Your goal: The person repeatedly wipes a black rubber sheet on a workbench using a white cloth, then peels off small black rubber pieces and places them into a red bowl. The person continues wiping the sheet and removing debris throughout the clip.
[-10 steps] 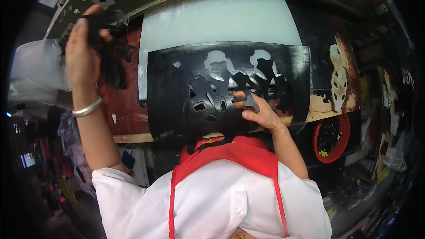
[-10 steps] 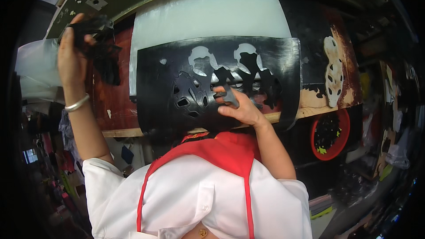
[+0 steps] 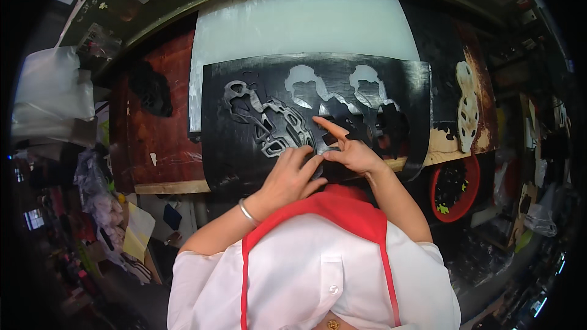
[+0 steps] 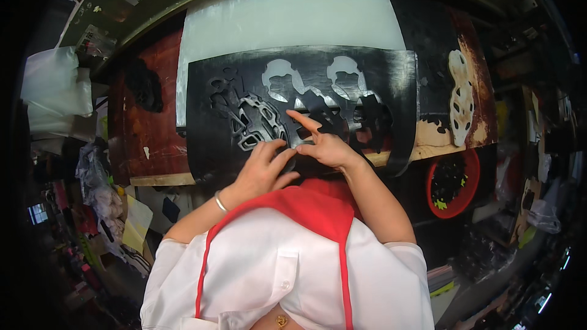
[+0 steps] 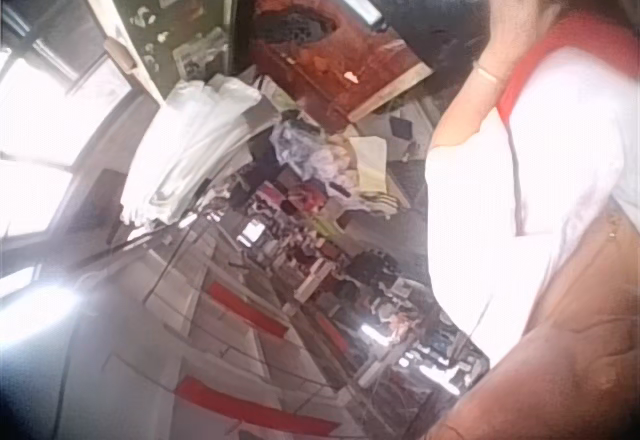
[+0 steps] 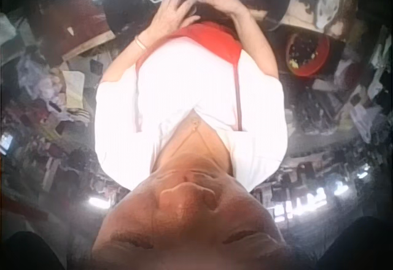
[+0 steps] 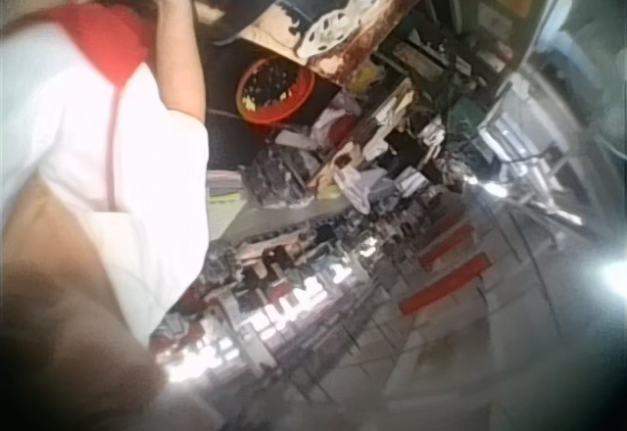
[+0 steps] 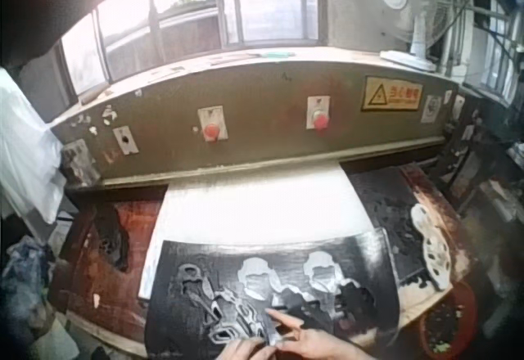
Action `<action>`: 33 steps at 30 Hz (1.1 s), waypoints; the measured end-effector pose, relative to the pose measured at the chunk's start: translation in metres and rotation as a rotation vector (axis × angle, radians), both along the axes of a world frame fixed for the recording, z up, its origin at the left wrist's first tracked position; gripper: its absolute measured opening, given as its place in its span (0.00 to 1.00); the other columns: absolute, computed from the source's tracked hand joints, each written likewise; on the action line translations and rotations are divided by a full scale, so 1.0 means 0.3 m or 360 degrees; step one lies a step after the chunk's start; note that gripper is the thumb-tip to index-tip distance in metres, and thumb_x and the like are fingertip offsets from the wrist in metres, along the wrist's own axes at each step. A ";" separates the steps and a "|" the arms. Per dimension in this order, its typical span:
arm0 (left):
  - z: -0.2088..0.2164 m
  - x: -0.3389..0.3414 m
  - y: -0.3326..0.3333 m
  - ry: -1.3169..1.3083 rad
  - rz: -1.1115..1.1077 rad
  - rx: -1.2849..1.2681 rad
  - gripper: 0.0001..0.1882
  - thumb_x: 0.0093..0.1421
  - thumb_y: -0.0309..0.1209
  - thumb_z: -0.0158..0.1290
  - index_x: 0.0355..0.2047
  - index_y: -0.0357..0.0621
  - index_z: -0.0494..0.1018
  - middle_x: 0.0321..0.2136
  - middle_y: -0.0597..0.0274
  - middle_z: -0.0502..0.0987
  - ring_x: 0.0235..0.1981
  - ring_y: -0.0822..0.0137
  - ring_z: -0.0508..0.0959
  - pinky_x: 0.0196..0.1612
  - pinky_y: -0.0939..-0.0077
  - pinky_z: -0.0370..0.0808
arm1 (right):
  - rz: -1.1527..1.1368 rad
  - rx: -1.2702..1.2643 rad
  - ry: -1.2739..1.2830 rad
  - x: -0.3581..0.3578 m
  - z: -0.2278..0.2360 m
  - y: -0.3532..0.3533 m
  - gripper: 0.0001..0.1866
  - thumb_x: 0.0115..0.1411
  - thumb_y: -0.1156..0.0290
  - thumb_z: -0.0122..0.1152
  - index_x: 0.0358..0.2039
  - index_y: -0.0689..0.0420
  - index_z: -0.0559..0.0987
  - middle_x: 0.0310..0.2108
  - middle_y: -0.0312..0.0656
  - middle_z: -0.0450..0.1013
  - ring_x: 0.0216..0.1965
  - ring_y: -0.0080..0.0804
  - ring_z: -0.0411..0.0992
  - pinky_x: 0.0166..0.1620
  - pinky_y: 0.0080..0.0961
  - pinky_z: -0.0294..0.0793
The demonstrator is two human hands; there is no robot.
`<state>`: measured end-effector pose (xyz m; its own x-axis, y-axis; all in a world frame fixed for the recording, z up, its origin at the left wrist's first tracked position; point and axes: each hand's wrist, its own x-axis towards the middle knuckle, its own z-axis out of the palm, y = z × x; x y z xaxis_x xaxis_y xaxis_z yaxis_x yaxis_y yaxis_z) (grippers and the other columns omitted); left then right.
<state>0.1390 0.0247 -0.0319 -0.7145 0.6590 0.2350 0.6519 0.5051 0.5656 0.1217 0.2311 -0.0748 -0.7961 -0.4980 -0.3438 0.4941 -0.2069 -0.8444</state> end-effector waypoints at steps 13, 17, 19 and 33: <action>0.036 -0.141 -0.204 -0.1782 0.0702 0.1864 0.16 0.70 0.35 0.44 0.50 0.36 0.71 0.43 0.59 0.78 0.44 0.70 0.77 0.48 0.76 0.73 | -0.0461 0.1583 0.1560 0.086 0.227 -0.077 0.05 0.55 0.73 0.63 0.29 0.58 0.76 0.21 0.43 0.73 0.22 0.43 0.72 0.28 0.36 0.71; 0.027 -0.144 -0.193 -0.1920 0.0660 0.1929 0.16 0.68 0.34 0.47 0.50 0.36 0.71 0.43 0.59 0.78 0.44 0.69 0.76 0.49 0.74 0.73 | -0.0319 0.1007 0.1264 0.040 0.200 -0.210 0.10 0.56 0.71 0.64 0.25 0.60 0.71 0.18 0.43 0.69 0.20 0.38 0.70 0.24 0.30 0.68; 0.018 -0.141 -0.166 -0.1932 0.0674 0.1983 0.15 0.67 0.33 0.49 0.49 0.36 0.72 0.42 0.58 0.78 0.43 0.68 0.77 0.49 0.72 0.74 | -0.0364 0.1026 0.1220 0.010 0.166 -0.277 0.14 0.58 0.65 0.64 0.28 0.59 0.69 0.18 0.44 0.69 0.21 0.44 0.71 0.26 0.36 0.69; 0.017 -0.156 -0.102 -0.1665 0.0795 0.1917 0.11 0.67 0.30 0.49 0.45 0.37 0.73 0.35 0.60 0.78 0.34 0.72 0.77 0.40 0.77 0.75 | -0.0916 0.0801 0.1074 -0.025 0.027 -0.342 0.17 0.68 0.66 0.49 0.23 0.61 0.67 0.16 0.49 0.69 0.17 0.49 0.71 0.21 0.35 0.65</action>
<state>0.0921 -0.0057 -0.0267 -0.9498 0.1431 -0.2782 -0.3123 -0.4849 0.8169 0.1142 0.1286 -0.0668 -0.9744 0.0998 0.2015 -0.1797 0.1932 -0.9646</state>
